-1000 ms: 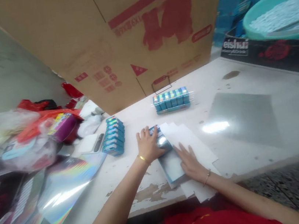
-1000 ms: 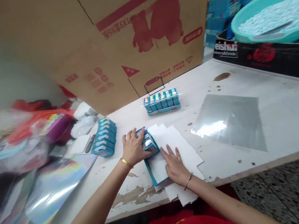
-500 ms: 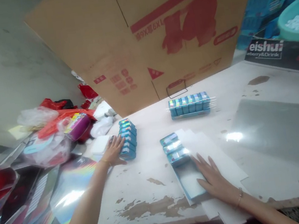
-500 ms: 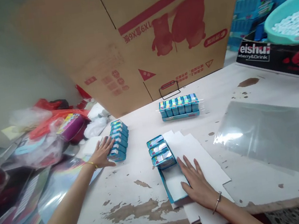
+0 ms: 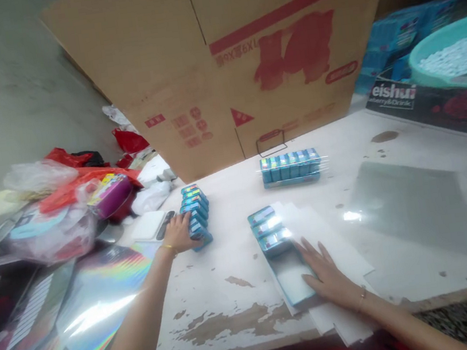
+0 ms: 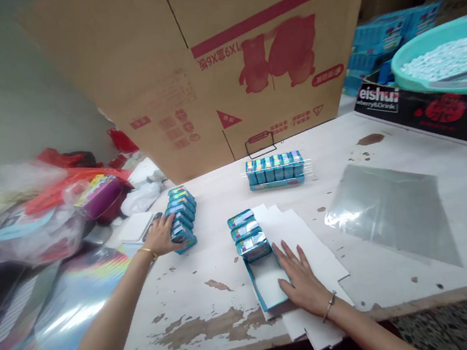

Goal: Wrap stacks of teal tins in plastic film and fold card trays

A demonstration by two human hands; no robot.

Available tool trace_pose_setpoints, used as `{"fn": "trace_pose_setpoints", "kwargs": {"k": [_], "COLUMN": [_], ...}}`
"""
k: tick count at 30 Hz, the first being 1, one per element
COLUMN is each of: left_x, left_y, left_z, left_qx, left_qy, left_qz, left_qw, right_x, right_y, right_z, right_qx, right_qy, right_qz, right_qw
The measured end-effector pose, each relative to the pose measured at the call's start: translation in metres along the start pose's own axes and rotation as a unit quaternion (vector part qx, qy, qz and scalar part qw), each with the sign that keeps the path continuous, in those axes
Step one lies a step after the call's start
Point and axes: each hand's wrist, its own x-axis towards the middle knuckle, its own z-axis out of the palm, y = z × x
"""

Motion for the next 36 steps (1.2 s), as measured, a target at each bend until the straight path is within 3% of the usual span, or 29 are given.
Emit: {"fn": "trace_pose_setpoints", "kwargs": {"k": [5,8,10,13,15,17,19,21,24,26,29,32,36], "left_x": [-0.002,-0.014,-0.028,-0.064,-0.095,-0.127,-0.153,-0.167,-0.166,-0.155,-0.141,-0.136,-0.134], "left_y": [0.011,0.019,0.025,0.043,0.067,0.1,0.139,0.178,0.222,0.235,0.237,0.236,0.24], "left_z": [-0.004,-0.008,-0.012,-0.02,-0.029,-0.041,-0.052,-0.059,-0.055,-0.049,-0.047,-0.057,-0.072], "left_qx": [-0.012,-0.074,-0.124,-0.226,-0.334,-0.433,-0.486,-0.513,-0.518,-0.483,-0.401,-0.312,-0.247], "left_qy": [-0.029,-0.019,0.012,0.13,0.218,0.269,0.287,0.272,0.221,0.192,0.147,0.096,0.053], "left_qz": [-0.06,-0.101,-0.12,-0.148,-0.149,-0.129,-0.087,-0.033,0.059,0.114,0.154,0.144,0.145], "left_qw": [0.998,0.992,0.985,0.954,0.905,0.85,0.821,0.813,0.824,0.847,0.891,0.934,0.957], "right_x": [0.003,0.004,0.006,0.008,0.008,0.009,0.009,0.009,0.008,0.008,0.006,0.003,0.001], "right_y": [-0.003,-0.004,-0.004,-0.005,-0.007,-0.007,-0.005,-0.002,0.003,0.006,0.007,0.007,0.008], "right_z": [-0.005,-0.005,-0.004,-0.005,-0.007,-0.009,-0.011,-0.011,-0.008,-0.007,-0.008,-0.014,-0.025], "right_qx": [0.008,0.008,0.009,0.015,0.024,0.038,0.056,0.07,0.087,0.102,0.134,0.169,0.187], "right_qy": [-0.029,-0.031,-0.03,-0.033,-0.034,-0.033,-0.029,-0.019,-0.009,-0.007,0.004,0.022,0.003], "right_qz": [0.02,0.024,0.026,0.033,0.032,0.026,0.023,0.017,-0.003,-0.012,-0.023,-0.042,-0.085], "right_qw": [0.999,0.999,0.999,0.999,0.999,0.998,0.998,0.997,0.996,0.995,0.991,0.985,0.979]}}
